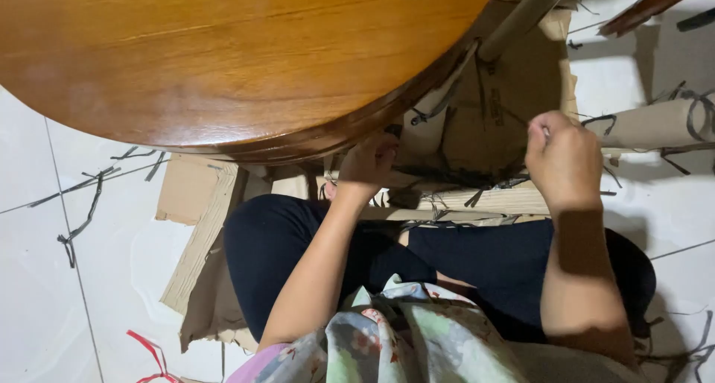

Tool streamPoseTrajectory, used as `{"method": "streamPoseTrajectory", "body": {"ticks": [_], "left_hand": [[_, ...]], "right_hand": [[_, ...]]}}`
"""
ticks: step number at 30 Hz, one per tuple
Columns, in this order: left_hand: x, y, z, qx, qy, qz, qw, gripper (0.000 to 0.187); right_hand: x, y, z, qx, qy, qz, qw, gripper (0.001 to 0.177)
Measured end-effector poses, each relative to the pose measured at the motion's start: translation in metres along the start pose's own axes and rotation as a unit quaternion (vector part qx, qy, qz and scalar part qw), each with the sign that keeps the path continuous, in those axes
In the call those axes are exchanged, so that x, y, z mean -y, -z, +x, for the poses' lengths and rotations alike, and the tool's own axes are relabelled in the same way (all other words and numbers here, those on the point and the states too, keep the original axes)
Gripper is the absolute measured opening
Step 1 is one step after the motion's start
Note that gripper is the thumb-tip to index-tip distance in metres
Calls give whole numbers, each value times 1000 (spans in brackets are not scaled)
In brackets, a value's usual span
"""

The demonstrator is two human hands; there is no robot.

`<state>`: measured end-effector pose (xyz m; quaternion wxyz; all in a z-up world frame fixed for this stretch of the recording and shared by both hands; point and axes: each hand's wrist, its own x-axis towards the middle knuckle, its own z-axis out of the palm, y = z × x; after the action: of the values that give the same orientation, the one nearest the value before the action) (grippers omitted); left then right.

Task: Wrapping the legs of a wooden stool with protective cardboard and securing them with plastic ties.

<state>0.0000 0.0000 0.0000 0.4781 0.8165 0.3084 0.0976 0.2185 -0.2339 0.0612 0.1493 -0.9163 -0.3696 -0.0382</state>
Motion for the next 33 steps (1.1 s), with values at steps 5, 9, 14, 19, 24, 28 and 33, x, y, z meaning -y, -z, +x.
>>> {"method": "streamPoseTrajectory", "body": {"ticks": [5, 9, 14, 19, 24, 28, 33], "left_hand": [[19, -11, 12, -57, -30, 24, 998, 34], [48, -27, 40, -102, -75, 8, 992, 40], [84, -52, 65, -84, -17, -66, 994, 42], [49, -32, 67, -44, 15, -39, 998, 47], [7, -3, 39, -1, -23, 125, 992, 40], [-17, 20, 17, 34, -36, 207, 977, 38], [45, -15, 36, 84, 53, 137, 985, 37]], "right_hand": [[29, -12, 20, -35, 22, 142, 989, 9], [0, -82, 54, -6, 3, 315, 949, 19], [15, -91, 68, 95, 14, 359, 929, 27], [45, -83, 69, 176, -88, 344, 918, 37], [39, -98, 76, 221, -149, 359, 895, 40], [40, -77, 73, 214, -81, 331, 915, 38], [33, -92, 49, 177, 82, 202, 960, 47]]}}
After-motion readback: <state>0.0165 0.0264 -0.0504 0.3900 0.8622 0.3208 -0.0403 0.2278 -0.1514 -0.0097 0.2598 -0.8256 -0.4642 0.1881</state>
